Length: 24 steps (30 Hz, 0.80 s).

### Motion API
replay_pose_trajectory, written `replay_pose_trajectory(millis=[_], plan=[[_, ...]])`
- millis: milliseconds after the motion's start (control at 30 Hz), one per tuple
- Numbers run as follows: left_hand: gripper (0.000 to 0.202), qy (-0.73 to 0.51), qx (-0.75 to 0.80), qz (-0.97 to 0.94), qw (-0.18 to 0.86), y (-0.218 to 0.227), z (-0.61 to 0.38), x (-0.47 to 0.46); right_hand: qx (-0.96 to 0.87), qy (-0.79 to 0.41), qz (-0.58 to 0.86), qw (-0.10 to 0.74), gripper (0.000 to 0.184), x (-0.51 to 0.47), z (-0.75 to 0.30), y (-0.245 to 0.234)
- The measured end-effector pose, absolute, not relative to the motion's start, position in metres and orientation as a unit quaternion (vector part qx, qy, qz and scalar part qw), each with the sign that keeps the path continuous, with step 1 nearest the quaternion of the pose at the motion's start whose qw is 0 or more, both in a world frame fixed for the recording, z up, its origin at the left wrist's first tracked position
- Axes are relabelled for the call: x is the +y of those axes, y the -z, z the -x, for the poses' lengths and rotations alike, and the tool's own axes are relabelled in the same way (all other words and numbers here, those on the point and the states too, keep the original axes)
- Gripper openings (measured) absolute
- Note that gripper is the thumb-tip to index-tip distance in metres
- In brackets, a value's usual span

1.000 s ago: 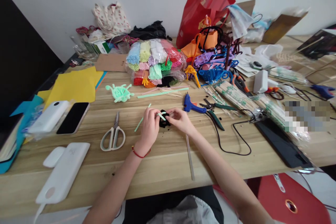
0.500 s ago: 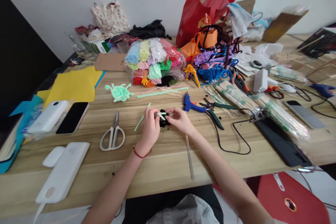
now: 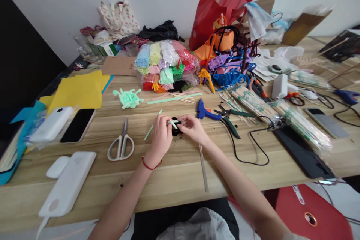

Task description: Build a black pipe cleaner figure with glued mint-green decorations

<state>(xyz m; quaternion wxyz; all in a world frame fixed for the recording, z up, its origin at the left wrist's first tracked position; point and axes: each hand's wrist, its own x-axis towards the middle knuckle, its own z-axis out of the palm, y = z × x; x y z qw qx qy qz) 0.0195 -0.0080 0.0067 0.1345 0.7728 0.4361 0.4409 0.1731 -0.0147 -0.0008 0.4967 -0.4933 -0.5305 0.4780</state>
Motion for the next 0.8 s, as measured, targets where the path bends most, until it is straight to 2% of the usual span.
replay_pose_trajectory(millis=[800], plan=[[0.011,-0.424,0.436,-0.777,0.163,-0.0101,-0.0169,-0.0075,-0.499,-0.51,0.478,0.512,0.033,-0.0139,-0.1734,0.0065]])
